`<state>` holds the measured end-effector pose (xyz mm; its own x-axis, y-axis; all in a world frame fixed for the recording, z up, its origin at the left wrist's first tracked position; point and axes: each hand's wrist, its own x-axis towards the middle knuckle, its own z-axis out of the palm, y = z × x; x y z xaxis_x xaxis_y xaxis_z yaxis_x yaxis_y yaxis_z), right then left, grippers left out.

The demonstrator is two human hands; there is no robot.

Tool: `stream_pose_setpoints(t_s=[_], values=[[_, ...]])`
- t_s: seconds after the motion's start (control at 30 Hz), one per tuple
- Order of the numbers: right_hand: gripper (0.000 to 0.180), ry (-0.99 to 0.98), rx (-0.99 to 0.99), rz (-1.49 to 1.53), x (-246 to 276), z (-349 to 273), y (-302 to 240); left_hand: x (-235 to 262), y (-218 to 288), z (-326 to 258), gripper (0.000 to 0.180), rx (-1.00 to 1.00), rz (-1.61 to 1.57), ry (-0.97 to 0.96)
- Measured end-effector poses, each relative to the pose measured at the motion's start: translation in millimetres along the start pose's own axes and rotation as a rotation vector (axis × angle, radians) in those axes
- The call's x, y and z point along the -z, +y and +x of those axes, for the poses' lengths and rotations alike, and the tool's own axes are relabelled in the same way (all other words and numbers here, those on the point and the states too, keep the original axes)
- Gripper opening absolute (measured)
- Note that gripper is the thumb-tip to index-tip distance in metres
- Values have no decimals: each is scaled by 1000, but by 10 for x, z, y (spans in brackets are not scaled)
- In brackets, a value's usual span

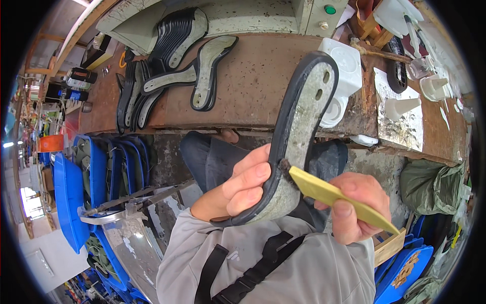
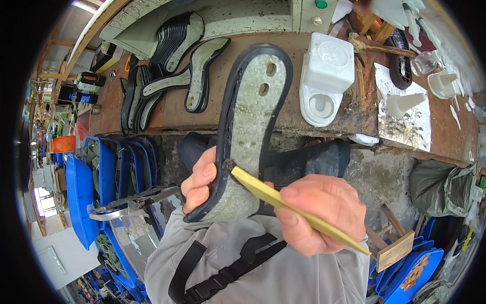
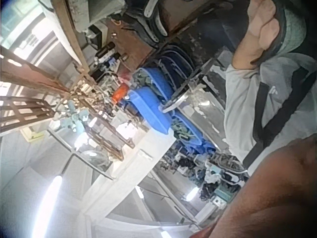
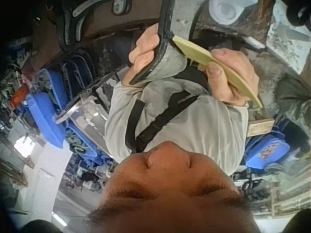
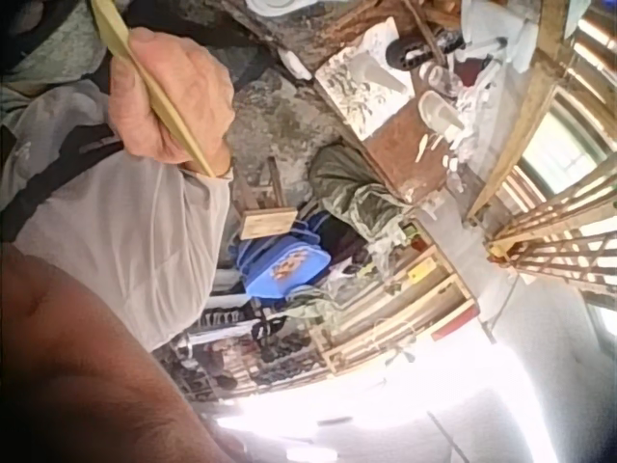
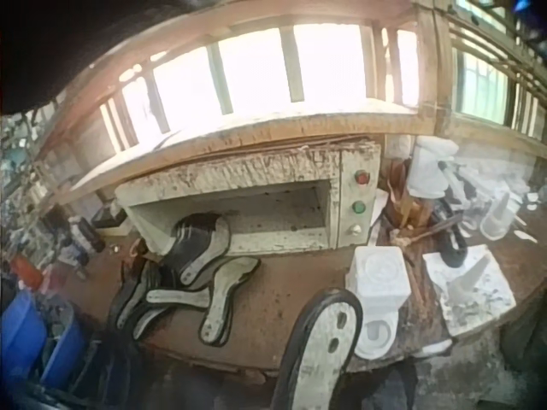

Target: The recorder applies glue to the edges and surfaces of several shoe soles using a manual spreader tool at a factory workbench.

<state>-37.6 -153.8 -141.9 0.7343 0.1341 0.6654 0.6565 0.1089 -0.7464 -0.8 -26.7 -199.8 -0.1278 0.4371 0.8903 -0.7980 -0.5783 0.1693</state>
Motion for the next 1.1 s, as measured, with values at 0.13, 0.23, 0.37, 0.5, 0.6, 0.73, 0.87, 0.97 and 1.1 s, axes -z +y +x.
stream_pose_setpoints(t_s=[0.13,0.23,0.37,0.5,0.6,0.73,0.87,0.97,1.1], values=[[21,-24,35,63,-15,-38,-71,46,20,-17,52,38,-2,-74],[22,-35,59,68,-30,-64,-133,108,72,7,55,56,4,-130],[21,-128,51,183,6,-62,-162,208,168,15,59,72,-4,-206],[19,-17,-315,188,130,63,-172,336,254,36,65,87,-35,-287],[18,130,-276,152,77,259,-169,441,300,65,77,38,41,-378],[22,145,-48,-102,135,356,-120,255,242,102,70,-76,14,-192],[21,-197,98,-176,209,256,-53,227,160,185,47,-1,71,-289],[20,12,-344,223,504,13,249,353,-51,24,49,186,99,-401],[21,311,-645,42,684,-114,1114,645,-366,-352,65,361,231,-655]])
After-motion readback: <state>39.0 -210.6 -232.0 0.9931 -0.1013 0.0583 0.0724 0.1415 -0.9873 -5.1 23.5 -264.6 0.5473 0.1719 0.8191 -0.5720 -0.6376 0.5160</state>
